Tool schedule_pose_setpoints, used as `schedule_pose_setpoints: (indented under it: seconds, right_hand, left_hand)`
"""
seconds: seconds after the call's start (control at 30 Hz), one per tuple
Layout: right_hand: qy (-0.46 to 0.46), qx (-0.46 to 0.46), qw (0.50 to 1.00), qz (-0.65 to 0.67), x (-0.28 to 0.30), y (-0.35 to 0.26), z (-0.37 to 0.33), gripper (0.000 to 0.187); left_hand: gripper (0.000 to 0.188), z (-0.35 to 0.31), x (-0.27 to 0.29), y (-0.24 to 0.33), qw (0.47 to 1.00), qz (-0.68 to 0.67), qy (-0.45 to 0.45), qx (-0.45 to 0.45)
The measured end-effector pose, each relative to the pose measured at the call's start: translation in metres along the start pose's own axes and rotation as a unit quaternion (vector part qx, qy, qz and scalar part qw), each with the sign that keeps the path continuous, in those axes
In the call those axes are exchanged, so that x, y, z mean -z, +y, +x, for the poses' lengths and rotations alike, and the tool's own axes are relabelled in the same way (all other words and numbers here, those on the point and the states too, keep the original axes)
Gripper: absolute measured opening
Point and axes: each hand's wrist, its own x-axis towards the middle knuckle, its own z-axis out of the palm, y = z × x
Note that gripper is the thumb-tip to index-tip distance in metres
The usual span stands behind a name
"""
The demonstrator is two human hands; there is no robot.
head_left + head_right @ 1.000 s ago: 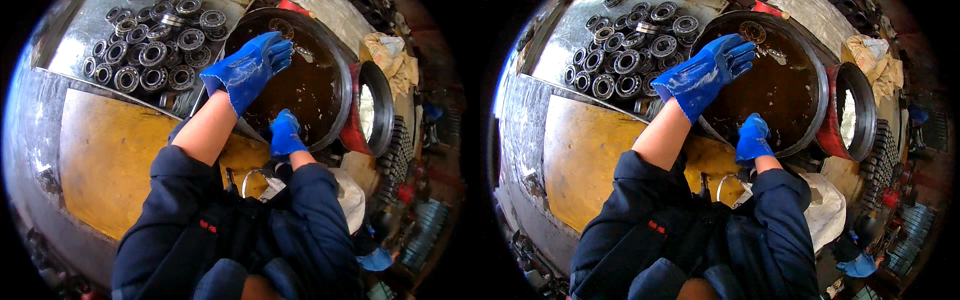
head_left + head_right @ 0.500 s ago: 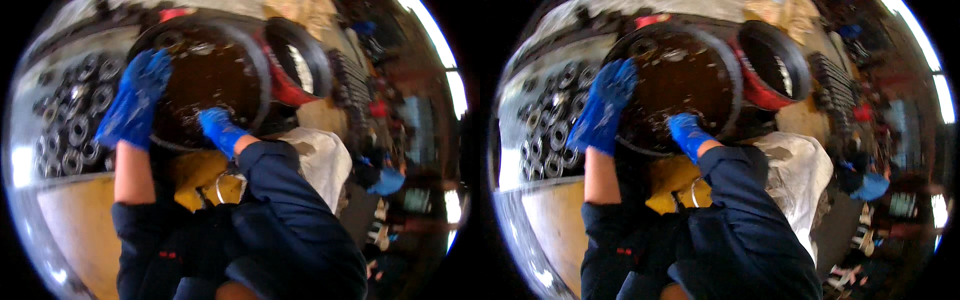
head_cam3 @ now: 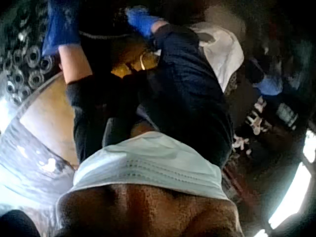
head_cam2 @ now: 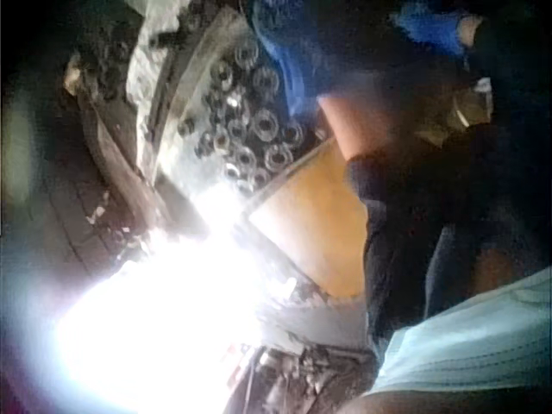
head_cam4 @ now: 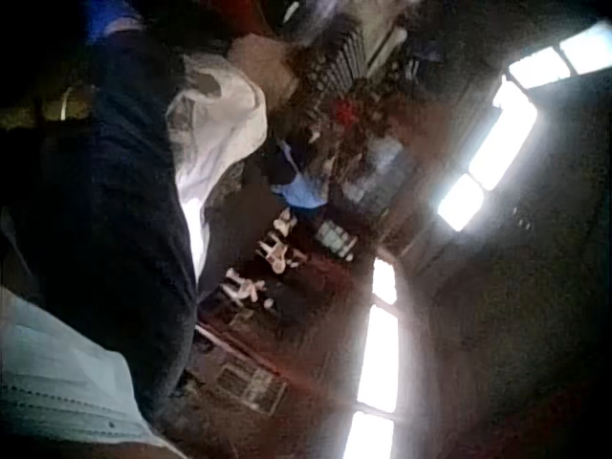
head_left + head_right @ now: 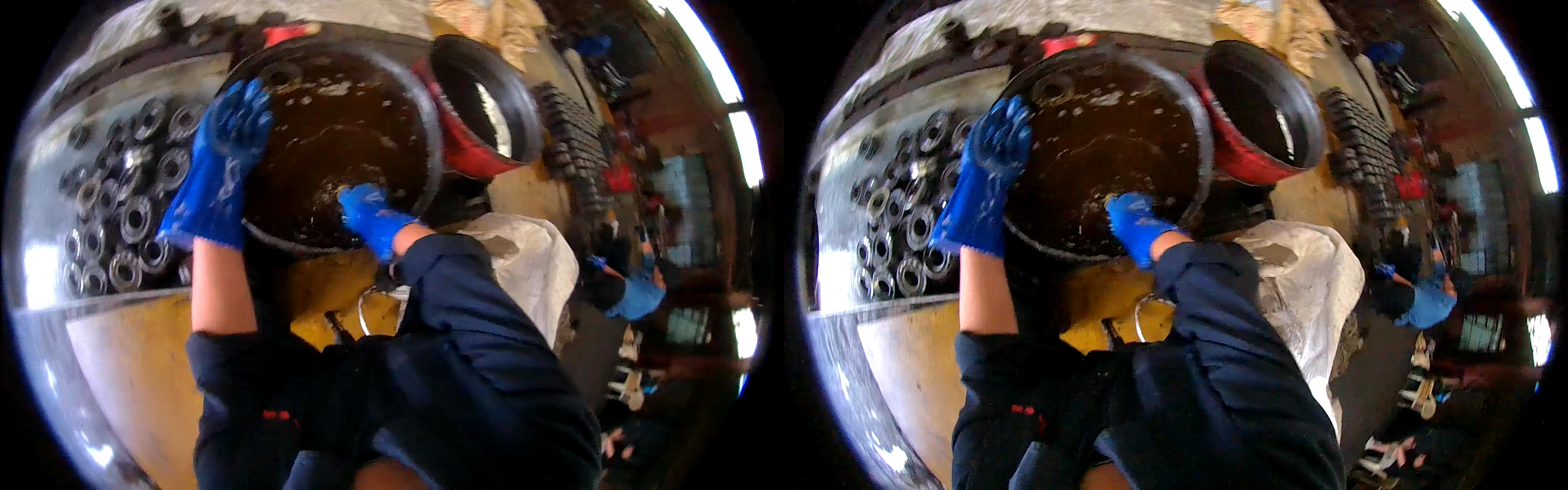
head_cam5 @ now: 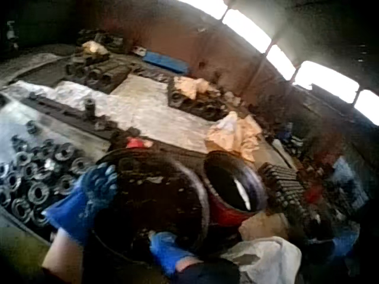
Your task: The person repeatedly dips metal bearings into a dark liquid in a bucket, rubs them by hand, and places them into a metal tray. The process is repeated for multiple bearings throughout the clip.
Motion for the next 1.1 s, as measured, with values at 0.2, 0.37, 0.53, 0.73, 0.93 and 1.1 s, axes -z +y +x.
schedule_pose_setpoints:
  seconds: [0.2, 0.37, 0.53, 0.73, 0.93, 1.1]
  right_hand:
    - [-0.193, 0.063, 0.968, -0.145, 0.033, -0.013, 0.009, 0.036]
    - [-0.113, -0.162, 0.945, 0.26, 0.0, 0.048, -0.008, 0.062]
    - [-0.177, -0.119, 0.973, -0.09, 0.027, -0.007, 0.008, 0.05]
    - [-0.192, -0.015, 0.973, -0.126, 0.036, -0.005, 0.011, 0.038]
    - [-0.061, -0.17, 0.969, 0.166, -0.002, 0.014, -0.002, 0.04]
    - [-0.253, 0.116, 0.911, -0.306, 0.034, -0.024, 0.018, 0.043]
  left_hand:
    - [0.026, -0.01, -0.017, -0.005, 0.998, 0.002, 0.062, -0.001]
    - [0.026, -0.011, -0.045, -0.021, 0.995, 0.011, 0.092, 0.033]
    - [0.026, -0.018, -0.041, -0.013, 0.995, 0.008, 0.1, 0.02]
    - [0.028, -0.018, -0.036, -0.014, 0.998, -0.01, 0.067, -0.003]
    - [0.033, -0.025, -0.042, -0.018, 0.999, -0.014, 0.039, -0.027]
    - [0.031, -0.029, -0.044, -0.015, 0.999, -0.023, 0.026, -0.016]
